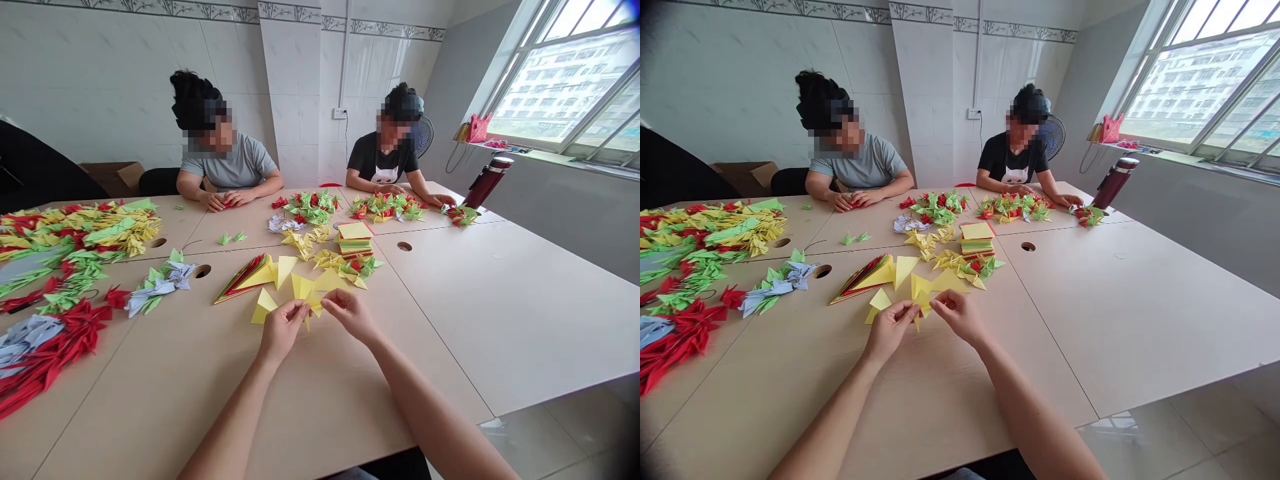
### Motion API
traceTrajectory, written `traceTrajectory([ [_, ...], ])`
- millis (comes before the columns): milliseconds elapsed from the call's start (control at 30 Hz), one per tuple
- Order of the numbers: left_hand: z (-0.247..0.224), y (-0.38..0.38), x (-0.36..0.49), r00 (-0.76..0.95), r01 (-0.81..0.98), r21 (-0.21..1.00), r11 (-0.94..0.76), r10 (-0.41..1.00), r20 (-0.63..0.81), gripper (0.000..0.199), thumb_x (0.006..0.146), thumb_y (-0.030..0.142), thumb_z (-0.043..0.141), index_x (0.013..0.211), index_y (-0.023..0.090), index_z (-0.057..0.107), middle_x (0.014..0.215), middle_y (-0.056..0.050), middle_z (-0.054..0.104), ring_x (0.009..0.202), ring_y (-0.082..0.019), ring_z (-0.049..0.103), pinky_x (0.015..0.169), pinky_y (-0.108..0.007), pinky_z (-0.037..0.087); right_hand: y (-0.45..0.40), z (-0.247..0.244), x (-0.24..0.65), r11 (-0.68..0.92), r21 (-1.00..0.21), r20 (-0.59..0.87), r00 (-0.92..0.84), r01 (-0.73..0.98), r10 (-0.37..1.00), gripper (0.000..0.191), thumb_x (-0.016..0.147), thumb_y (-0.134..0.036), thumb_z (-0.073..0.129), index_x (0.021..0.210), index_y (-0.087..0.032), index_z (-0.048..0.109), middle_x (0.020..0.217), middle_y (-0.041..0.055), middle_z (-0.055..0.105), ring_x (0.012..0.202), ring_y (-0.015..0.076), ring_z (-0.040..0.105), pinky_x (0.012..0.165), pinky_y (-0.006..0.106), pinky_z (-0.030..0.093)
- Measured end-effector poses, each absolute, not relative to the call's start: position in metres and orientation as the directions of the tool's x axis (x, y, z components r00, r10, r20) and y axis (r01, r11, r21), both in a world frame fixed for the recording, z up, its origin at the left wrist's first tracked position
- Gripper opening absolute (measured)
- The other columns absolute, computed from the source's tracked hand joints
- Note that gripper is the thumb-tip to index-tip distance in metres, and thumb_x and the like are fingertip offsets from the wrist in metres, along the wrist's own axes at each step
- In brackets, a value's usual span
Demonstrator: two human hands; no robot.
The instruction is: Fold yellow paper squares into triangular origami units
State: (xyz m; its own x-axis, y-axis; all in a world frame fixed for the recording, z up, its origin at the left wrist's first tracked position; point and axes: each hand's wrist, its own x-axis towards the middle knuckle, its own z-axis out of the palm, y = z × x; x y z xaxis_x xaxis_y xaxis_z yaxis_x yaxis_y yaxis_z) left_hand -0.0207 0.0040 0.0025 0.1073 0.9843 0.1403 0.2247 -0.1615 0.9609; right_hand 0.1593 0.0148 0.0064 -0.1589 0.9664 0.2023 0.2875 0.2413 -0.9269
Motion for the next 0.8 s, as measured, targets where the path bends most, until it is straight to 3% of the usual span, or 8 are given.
traceTrajectory([
  [167, -0.006, 0.005, -0.018, 0.076, 0.221, 0.971, -0.096, 0.994, 0.081, 0.034, 0.076, 0.042, 0.062, 0.100, 0.018, 0.066, 0.082, -0.004, 0.072, 0.076, -0.017, 0.064, 0.069, -0.024, 0.047, 0.012, -0.007, 0.152, 0.472, -0.572, 0.427, -0.248, 0.671, 0.870, 0.020, 0.084, -0.032, 0.051, 0.071, -0.020, 0.061, 0.068, 0.0031, 0.060, 0.063, 0.0132, 0.050, 0.059, 0.025, 0.032],
  [267, -0.010, 0.004, -0.015, 0.055, 0.234, 0.970, -0.059, 0.997, 0.048, 0.036, 0.075, 0.045, 0.063, 0.098, 0.018, 0.067, 0.078, -0.004, 0.072, 0.075, -0.018, 0.065, 0.067, -0.025, 0.048, 0.018, -0.014, 0.152, 0.542, -0.390, 0.498, -0.325, 0.744, 0.804, 0.024, 0.086, -0.026, 0.047, 0.067, -0.020, 0.060, 0.064, 0.0037, 0.058, 0.061, 0.0130, 0.048, 0.061, 0.026, 0.030],
  [367, -0.012, 0.002, -0.013, 0.033, 0.215, 0.976, -0.029, 0.999, 0.023, 0.039, 0.073, 0.047, 0.064, 0.097, 0.017, 0.067, 0.079, -0.005, 0.072, 0.071, -0.018, 0.064, 0.065, -0.025, 0.048, 0.022, -0.018, 0.149, 0.558, -0.316, 0.538, -0.340, 0.767, 0.772, 0.026, 0.085, -0.023, 0.046, 0.062, -0.019, 0.057, 0.062, 0.0038, 0.057, 0.059, 0.0129, 0.046, 0.061, 0.027, 0.029],
  [467, -0.011, 0.000, -0.012, 0.024, 0.224, 0.974, -0.041, 0.999, 0.036, 0.036, 0.073, 0.046, 0.063, 0.095, 0.017, 0.068, 0.075, -0.004, 0.071, 0.068, -0.017, 0.063, 0.062, -0.024, 0.047, 0.019, -0.021, 0.144, 0.522, -0.376, 0.547, -0.271, 0.766, 0.792, 0.023, 0.082, -0.022, 0.048, 0.060, -0.019, 0.054, 0.061, 0.0029, 0.054, 0.058, 0.0127, 0.044, 0.060, 0.027, 0.029],
  [533, -0.010, 0.000, -0.012, 0.030, 0.232, 0.970, -0.069, 0.997, 0.064, 0.032, 0.074, 0.045, 0.063, 0.089, 0.018, 0.068, 0.073, -0.003, 0.071, 0.067, -0.017, 0.063, 0.062, -0.024, 0.047, 0.015, -0.019, 0.143, 0.481, -0.513, 0.499, -0.209, 0.711, 0.841, 0.023, 0.081, -0.024, 0.050, 0.059, -0.019, 0.052, 0.060, 0.0017, 0.053, 0.057, 0.0120, 0.042, 0.057, 0.026, 0.029],
  [667, -0.009, 0.004, -0.014, 0.050, 0.051, 0.999, -0.018, 0.999, 0.016, 0.031, 0.069, 0.045, 0.068, 0.081, 0.016, 0.067, 0.073, -0.003, 0.070, 0.068, -0.016, 0.063, 0.065, -0.026, 0.049, 0.011, -0.008, 0.151, 0.354, -0.858, 0.295, -0.208, 0.372, 0.933, 0.023, 0.084, -0.037, 0.050, 0.075, -0.018, 0.060, 0.067, 0.0009, 0.057, 0.059, 0.0114, 0.047, 0.056, 0.024, 0.036],
  [800, -0.005, 0.008, -0.016, 0.107, -0.158, 0.983, 0.094, 0.991, -0.078, 0.034, 0.065, 0.044, 0.072, 0.081, 0.015, 0.065, 0.077, -0.002, 0.069, 0.073, -0.015, 0.062, 0.072, -0.028, 0.050, 0.014, 0.001, 0.158, 0.165, -0.985, 0.141, -0.337, 0.042, 0.931, 0.033, 0.079, -0.046, 0.058, 0.095, -0.018, 0.064, 0.086, 0.0035, 0.063, 0.071, 0.0131, 0.054, 0.063, 0.025, 0.043],
])
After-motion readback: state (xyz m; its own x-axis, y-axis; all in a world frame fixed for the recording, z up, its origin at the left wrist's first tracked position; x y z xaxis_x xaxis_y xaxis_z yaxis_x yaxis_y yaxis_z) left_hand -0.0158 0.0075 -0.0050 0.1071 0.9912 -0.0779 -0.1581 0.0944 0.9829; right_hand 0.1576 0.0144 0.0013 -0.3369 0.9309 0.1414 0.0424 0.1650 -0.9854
